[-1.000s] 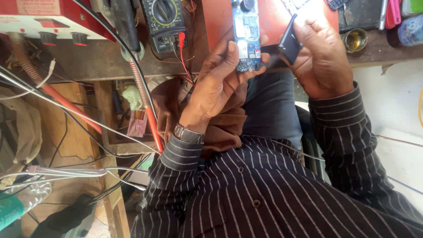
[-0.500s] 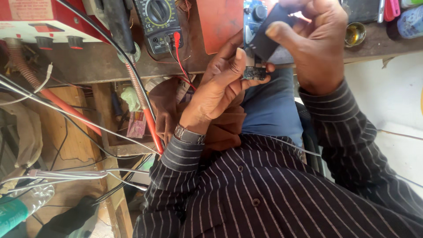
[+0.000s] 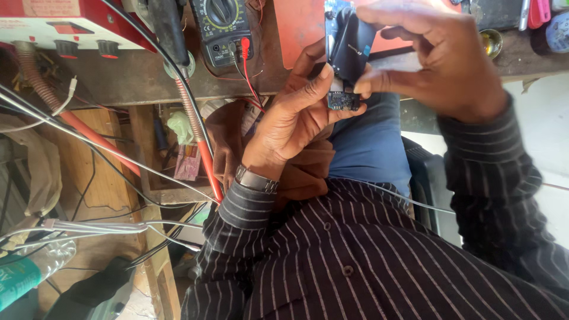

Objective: The person connects multimeter probes to a mobile phone motherboard, applies flux, and uses a soldering iron to work on the board. They then wipe the phone with a cloth, insert a battery, and test the device by pressing buttons to confirm the screen lights up.

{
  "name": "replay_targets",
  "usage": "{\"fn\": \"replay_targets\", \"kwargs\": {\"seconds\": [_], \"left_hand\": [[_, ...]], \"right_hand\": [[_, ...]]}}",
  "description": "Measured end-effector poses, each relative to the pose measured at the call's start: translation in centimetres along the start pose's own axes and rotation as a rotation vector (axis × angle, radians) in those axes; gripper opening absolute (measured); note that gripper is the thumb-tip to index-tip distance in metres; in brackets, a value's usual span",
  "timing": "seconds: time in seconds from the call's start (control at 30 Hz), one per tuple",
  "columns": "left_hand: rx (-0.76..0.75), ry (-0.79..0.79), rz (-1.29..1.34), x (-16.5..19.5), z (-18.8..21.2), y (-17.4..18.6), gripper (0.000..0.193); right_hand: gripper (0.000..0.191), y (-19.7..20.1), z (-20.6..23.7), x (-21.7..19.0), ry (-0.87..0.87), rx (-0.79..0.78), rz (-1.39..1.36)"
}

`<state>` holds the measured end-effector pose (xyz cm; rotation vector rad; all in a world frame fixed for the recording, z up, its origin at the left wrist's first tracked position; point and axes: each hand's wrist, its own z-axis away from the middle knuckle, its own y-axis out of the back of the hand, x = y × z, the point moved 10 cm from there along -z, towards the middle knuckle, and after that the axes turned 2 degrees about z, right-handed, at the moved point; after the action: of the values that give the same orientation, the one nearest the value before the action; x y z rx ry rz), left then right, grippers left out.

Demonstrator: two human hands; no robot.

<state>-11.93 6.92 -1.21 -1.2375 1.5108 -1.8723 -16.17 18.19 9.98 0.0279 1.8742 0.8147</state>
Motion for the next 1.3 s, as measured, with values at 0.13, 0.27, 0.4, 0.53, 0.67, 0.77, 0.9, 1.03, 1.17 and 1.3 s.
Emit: {"fn": "replay_targets", "kwargs": {"seconds": [0.13,0.27,0.4,0.53,0.67,0.77,0.9,1.03,1.17,1.3], "left_hand": [[-0.032,-0.016,-0.068,0.1,0.1,-0.2,0.050],[-0.041,-0.031,-0.083,-0.3,-0.2,0.0,0.051],[-0.036,-0.032,-0.084,-0.5,-0.2,0.5,0.058],[-0.059,-0.038,-0.080,-0.7,-0.2,0.5,0.059],[-0.069,-0.048,-0.092,-0.7,-0.2,0.2,0.060],[-0.073,-0.041,-0.085,-0.7,-0.2,0.0,0.057],[-0.084,-0.042,-0.104,-0.7,-0.2,-0.2,0.059],[-0.062,-0.027,-0.108,-0.7,-0.3,-0.1,0.053],[-0.052,-0.027,-0.106,-0.5,-0.2,-0.2,0.054],[-0.003,-0.022,-0.070,-0.3,-0.2,-0.1,0.057]], "right_hand": [[0.059,0.0,0.2,-0.5,-0.037,-0.061,0.036],[0.059,0.3,0.3,-0.9,0.023,-0.014,0.071],[0.056,0.1,0.6,-1.5,0.096,-0.043,0.123],[0.059,0.1,0.8,-1.5,0.082,-0.051,0.139],[0.059,0.0,0.8,-1.6,0.069,-0.074,0.065],[0.059,-0.2,0.9,-1.8,0.082,-0.083,0.069],[0.059,-0.1,0.9,-1.7,0.079,-0.080,0.105],[0.059,-0.1,0.8,-1.8,0.107,-0.093,0.131],[0.060,-0.3,0.8,-1.9,0.122,-0.117,0.182],[0.062,-0.6,0.6,-1.8,0.097,-0.145,0.137]]}}
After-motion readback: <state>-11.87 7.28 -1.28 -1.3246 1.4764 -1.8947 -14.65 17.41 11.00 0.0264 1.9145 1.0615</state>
